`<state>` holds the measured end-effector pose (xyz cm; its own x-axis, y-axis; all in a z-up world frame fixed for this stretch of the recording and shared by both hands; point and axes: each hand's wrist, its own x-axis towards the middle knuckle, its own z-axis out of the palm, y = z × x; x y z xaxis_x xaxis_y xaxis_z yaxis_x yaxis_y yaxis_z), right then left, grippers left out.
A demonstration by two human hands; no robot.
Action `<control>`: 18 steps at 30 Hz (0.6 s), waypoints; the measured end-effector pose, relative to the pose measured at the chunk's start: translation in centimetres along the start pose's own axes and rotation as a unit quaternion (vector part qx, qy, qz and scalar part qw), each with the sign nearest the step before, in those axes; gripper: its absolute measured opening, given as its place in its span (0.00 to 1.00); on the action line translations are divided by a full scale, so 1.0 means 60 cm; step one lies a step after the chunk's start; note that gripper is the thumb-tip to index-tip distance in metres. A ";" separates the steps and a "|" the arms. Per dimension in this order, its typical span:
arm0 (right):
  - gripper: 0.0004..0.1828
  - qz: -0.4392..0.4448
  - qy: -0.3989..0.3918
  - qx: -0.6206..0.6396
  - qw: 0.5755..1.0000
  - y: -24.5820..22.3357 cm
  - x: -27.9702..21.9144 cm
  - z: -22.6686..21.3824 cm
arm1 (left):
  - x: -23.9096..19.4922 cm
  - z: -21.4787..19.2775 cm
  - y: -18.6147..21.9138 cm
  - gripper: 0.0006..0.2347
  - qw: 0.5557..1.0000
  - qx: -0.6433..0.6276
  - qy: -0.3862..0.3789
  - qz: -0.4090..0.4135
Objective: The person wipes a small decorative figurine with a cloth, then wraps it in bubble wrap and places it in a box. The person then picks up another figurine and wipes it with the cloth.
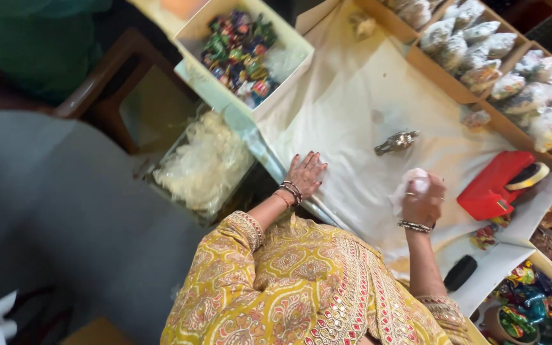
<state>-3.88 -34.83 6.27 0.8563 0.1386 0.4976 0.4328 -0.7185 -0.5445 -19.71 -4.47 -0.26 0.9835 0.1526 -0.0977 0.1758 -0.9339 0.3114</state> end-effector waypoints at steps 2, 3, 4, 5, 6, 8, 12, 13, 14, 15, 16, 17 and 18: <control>0.24 -0.072 -0.047 -0.020 0.996 0.016 -0.022 0.018 | -0.046 0.010 -0.005 0.28 0.998 -0.059 0.001 -0.021; 0.28 -0.118 -0.132 -0.092 0.980 0.031 -0.039 0.031 | -0.076 0.020 -0.012 0.28 0.993 -0.073 0.094 -0.017; 0.32 -0.165 -0.214 -0.163 0.949 0.044 -0.056 0.045 | -0.106 0.031 -0.018 0.29 0.979 -0.084 0.187 -0.013; 0.32 -0.172 -0.219 -0.161 0.947 0.040 -0.059 0.040 | -0.143 0.018 -0.023 0.29 0.978 -0.085 0.189 -0.021; 0.32 -0.130 -0.227 -0.139 0.955 0.036 -0.061 0.036 | -0.179 0.004 -0.028 0.28 0.970 -0.101 0.209 -0.068; 0.33 -0.091 -0.240 -0.113 0.960 0.030 -0.061 0.029 | -0.245 0.012 -0.053 0.27 0.960 -0.112 0.227 -0.122; 0.32 -0.083 -0.183 -0.023 0.979 0.054 -0.054 0.014 | -0.341 0.108 -0.150 0.29 0.920 -0.139 0.184 -0.317; 0.33 -0.101 -0.131 -0.012 0.986 0.067 -0.055 0.014 | -0.363 0.134 -0.180 0.29 0.896 -0.145 0.142 -0.394; 0.33 -0.104 -0.134 -0.009 0.986 0.063 -0.056 0.010 | -0.378 0.146 -0.208 0.29 0.895 -0.144 0.144 -0.398; 0.32 -0.097 -0.122 0.008 0.988 0.059 -0.060 0.003 | -0.395 0.158 -0.236 0.25 0.869 -0.163 0.110 -0.454; 0.30 -0.089 -0.109 0.025 0.990 0.054 -0.064 -0.002 | -0.412 0.169 -0.266 0.22 0.839 -0.182 0.077 -0.507; 0.30 -0.090 -0.112 0.026 0.989 0.042 -0.065 -0.011 | -0.420 0.173 -0.292 0.22 0.837 -0.181 0.076 -0.510; 0.29 -0.083 -0.093 0.032 0.992 0.030 -0.067 -0.020 | -0.427 0.178 -0.318 0.22 0.818 -0.188 0.062 -0.540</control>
